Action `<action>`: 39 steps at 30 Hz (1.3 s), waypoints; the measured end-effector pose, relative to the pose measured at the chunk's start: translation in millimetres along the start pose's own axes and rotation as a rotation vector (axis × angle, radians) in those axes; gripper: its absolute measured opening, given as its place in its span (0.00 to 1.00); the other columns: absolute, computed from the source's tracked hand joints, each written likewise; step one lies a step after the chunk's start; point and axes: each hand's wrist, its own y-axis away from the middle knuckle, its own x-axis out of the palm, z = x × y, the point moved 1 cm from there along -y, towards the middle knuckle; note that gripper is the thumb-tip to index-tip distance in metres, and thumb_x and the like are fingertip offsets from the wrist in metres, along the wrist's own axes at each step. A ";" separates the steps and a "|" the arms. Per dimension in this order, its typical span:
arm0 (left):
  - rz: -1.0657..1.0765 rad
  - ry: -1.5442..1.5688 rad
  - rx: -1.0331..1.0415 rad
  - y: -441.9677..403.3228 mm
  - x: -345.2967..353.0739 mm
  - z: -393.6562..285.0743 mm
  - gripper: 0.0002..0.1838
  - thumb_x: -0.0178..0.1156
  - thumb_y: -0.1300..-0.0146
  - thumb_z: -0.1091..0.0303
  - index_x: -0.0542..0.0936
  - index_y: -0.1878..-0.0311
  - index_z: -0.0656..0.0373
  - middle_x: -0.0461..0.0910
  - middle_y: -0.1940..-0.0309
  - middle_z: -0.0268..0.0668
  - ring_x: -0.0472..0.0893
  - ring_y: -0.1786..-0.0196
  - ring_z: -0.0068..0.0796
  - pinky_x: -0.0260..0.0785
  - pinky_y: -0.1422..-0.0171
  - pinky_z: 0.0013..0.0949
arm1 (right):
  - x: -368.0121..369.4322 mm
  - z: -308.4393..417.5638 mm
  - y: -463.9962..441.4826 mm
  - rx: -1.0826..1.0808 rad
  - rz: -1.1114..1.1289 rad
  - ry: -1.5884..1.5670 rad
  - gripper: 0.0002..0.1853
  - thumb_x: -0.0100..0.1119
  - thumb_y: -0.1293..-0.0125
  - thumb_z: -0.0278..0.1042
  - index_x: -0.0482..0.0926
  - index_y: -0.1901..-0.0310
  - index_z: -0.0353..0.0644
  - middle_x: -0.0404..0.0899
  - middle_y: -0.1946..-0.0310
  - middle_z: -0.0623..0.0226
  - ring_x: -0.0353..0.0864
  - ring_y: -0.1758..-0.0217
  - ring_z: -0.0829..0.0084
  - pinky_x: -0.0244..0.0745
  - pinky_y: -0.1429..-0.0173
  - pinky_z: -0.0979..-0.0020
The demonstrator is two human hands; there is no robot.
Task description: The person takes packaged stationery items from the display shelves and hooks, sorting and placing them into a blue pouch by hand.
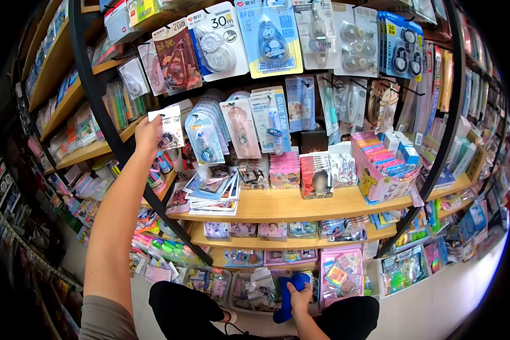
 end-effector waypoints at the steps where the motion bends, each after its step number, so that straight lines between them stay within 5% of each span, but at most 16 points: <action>1: -0.005 -0.012 0.003 -3.4 0.5 3.9 0.09 0.56 0.42 0.70 0.77 0.60 0.65 0.78 0.71 0.33 0.74 0.73 0.19 0.63 0.70 0.23 | -0.3 0.7 1.2 0.006 0.002 0.006 0.16 0.64 0.50 0.23 0.70 0.60 0.34 0.76 0.70 0.62 0.76 0.73 0.72 0.74 0.68 0.73; 4: -0.069 -0.015 0.035 -12.8 10.2 13.5 0.06 0.57 0.43 0.71 0.79 0.65 0.62 0.74 0.80 0.27 0.66 0.82 0.14 0.52 0.80 0.22 | -1.8 -1.0 0.3 0.016 0.002 0.003 0.16 0.64 0.50 0.23 0.70 0.60 0.34 0.76 0.70 0.62 0.76 0.73 0.73 0.74 0.68 0.74; 11: -0.195 -0.180 0.096 -37.2 29.1 38.7 0.07 0.61 0.47 0.71 0.80 0.66 0.64 0.77 0.76 0.28 0.70 0.76 0.16 0.61 0.72 0.26 | -4.8 4.9 -1.2 0.062 -0.018 -0.060 0.15 0.67 0.51 0.25 0.72 0.63 0.36 0.76 0.72 0.68 0.73 0.73 0.78 0.71 0.67 0.76; 14: -0.285 -0.424 0.272 -78.6 13.2 74.2 0.18 0.68 0.55 0.59 0.78 0.73 0.66 0.76 0.81 0.38 0.73 0.75 0.27 0.66 0.66 0.34 | -3.5 1.4 -6.0 0.037 -0.023 -0.048 0.14 0.66 0.50 0.26 0.72 0.63 0.37 0.76 0.72 0.69 0.73 0.73 0.78 0.71 0.67 0.76; 16: -0.354 -0.493 0.282 -81.9 6.6 83.5 0.23 0.70 0.60 0.54 0.75 0.72 0.66 0.78 0.73 0.44 0.76 0.68 0.36 0.68 0.58 0.35 | -6.3 0.1 -3.2 0.053 -0.045 -0.030 0.13 0.66 0.50 0.26 0.72 0.63 0.37 0.75 0.72 0.69 0.73 0.74 0.79 0.70 0.68 0.77; 19: -0.462 -0.550 0.232 -46.9 5.8 77.5 0.39 0.70 0.61 0.48 0.68 0.53 0.70 0.66 0.52 0.55 0.69 0.49 0.44 0.63 0.46 0.37 | -6.8 11.3 -5.0 0.088 -0.083 -0.073 0.12 0.63 0.46 0.27 0.72 0.62 0.38 0.75 0.73 0.70 0.71 0.75 0.82 0.68 0.70 0.79; 23: -0.014 -0.537 0.480 104.3 7.1 77.6 0.22 0.61 0.45 0.63 0.65 0.55 0.65 0.66 0.60 0.39 0.67 0.57 0.29 0.60 0.50 0.32 | -4.9 27.9 -1.4 0.104 -0.129 -0.239 0.09 0.60 0.42 0.28 0.71 0.61 0.38 0.74 0.73 0.71 0.70 0.75 0.83 0.67 0.71 0.81; 24: 0.111 -0.477 0.282 154.0 7.0 84.9 0.17 0.58 0.44 0.69 0.65 0.56 0.65 0.66 0.61 0.38 0.67 0.56 0.28 0.59 0.48 0.32 | -5.0 29.3 -1.6 0.113 -0.139 -0.247 0.09 0.59 0.41 0.28 0.71 0.61 0.38 0.74 0.73 0.71 0.70 0.75 0.83 0.67 0.71 0.81; 26: 0.446 -0.509 0.263 239.1 -9.8 133.9 0.09 0.56 0.44 0.74 0.68 0.61 0.62 0.69 0.68 0.35 0.70 0.63 0.24 0.63 0.56 0.28 | -5.0 26.3 -3.7 0.120 -0.141 -0.251 0.08 0.58 0.41 0.29 0.71 0.61 0.38 0.74 0.73 0.71 0.70 0.75 0.84 0.67 0.72 0.81; 27: 0.658 -0.364 -0.224 281.4 -14.2 157.9 0.06 0.57 0.44 0.74 0.70 0.64 0.60 0.70 0.73 0.32 0.70 0.68 0.21 0.64 0.64 0.25 | -5.6 23.3 -3.0 0.122 -0.132 -0.244 0.08 0.58 0.40 0.29 0.70 0.62 0.38 0.73 0.73 0.71 0.70 0.76 0.84 0.68 0.72 0.81; 29: 0.840 -0.410 -0.358 358.8 -28.6 242.4 0.07 0.58 0.44 0.69 0.73 0.66 0.62 0.75 0.72 0.35 0.74 0.69 0.24 0.66 0.66 0.27 | -6.1 19.7 -4.4 0.127 -0.126 -0.215 0.09 0.58 0.40 0.29 0.70 0.62 0.38 0.73 0.73 0.72 0.70 0.76 0.84 0.68 0.72 0.81; 31: 0.918 -0.620 -0.815 442.7 -66.7 368.9 0.14 0.58 0.43 0.62 0.75 0.64 0.65 0.77 0.72 0.39 0.77 0.68 0.29 0.68 0.64 0.28 | -4.6 17.1 -4.4 0.136 -0.131 -0.175 0.09 0.58 0.40 0.30 0.70 0.62 0.38 0.73 0.74 0.72 0.69 0.77 0.84 0.68 0.73 0.81; 32: 0.948 -0.713 -1.247 448.9 -57.8 372.9 0.18 0.59 0.45 0.58 0.75 0.65 0.66 0.78 0.70 0.40 0.78 0.67 0.31 0.69 0.63 0.30 | -4.7 16.6 -5.5 0.142 -0.129 -0.159 0.09 0.58 0.40 0.30 0.70 0.62 0.38 0.73 0.74 0.72 0.69 0.77 0.84 0.67 0.73 0.81; 35: 1.440 -1.182 -0.144 531.5 -75.8 491.2 0.18 0.59 0.46 0.56 0.76 0.66 0.66 0.79 0.68 0.42 0.78 0.65 0.34 0.68 0.59 0.34 | -7.4 12.0 -3.5 0.179 -0.129 -0.112 0.09 0.59 0.40 0.30 0.70 0.62 0.38 0.72 0.75 0.72 0.69 0.78 0.83 0.67 0.75 0.81; 38: 0.417 -0.466 -1.069 501.4 -30.4 413.5 0.20 0.63 0.51 0.56 0.76 0.66 0.66 0.79 0.66 0.44 0.78 0.61 0.38 0.67 0.52 0.37 | -12.0 1.7 -7.8 0.189 -0.138 -0.066 0.09 0.58 0.40 0.31 0.70 0.63 0.39 0.72 0.75 0.71 0.69 0.79 0.82 0.68 0.77 0.79; 39: 0.390 -0.562 -1.038 506.5 -30.6 427.3 0.20 0.64 0.53 0.57 0.76 0.66 0.67 0.79 0.66 0.44 0.78 0.60 0.39 0.67 0.51 0.37 | -10.3 3.0 -8.4 0.199 -0.139 -0.061 0.09 0.58 0.40 0.31 0.69 0.63 0.39 0.72 0.75 0.71 0.70 0.79 0.82 0.68 0.77 0.78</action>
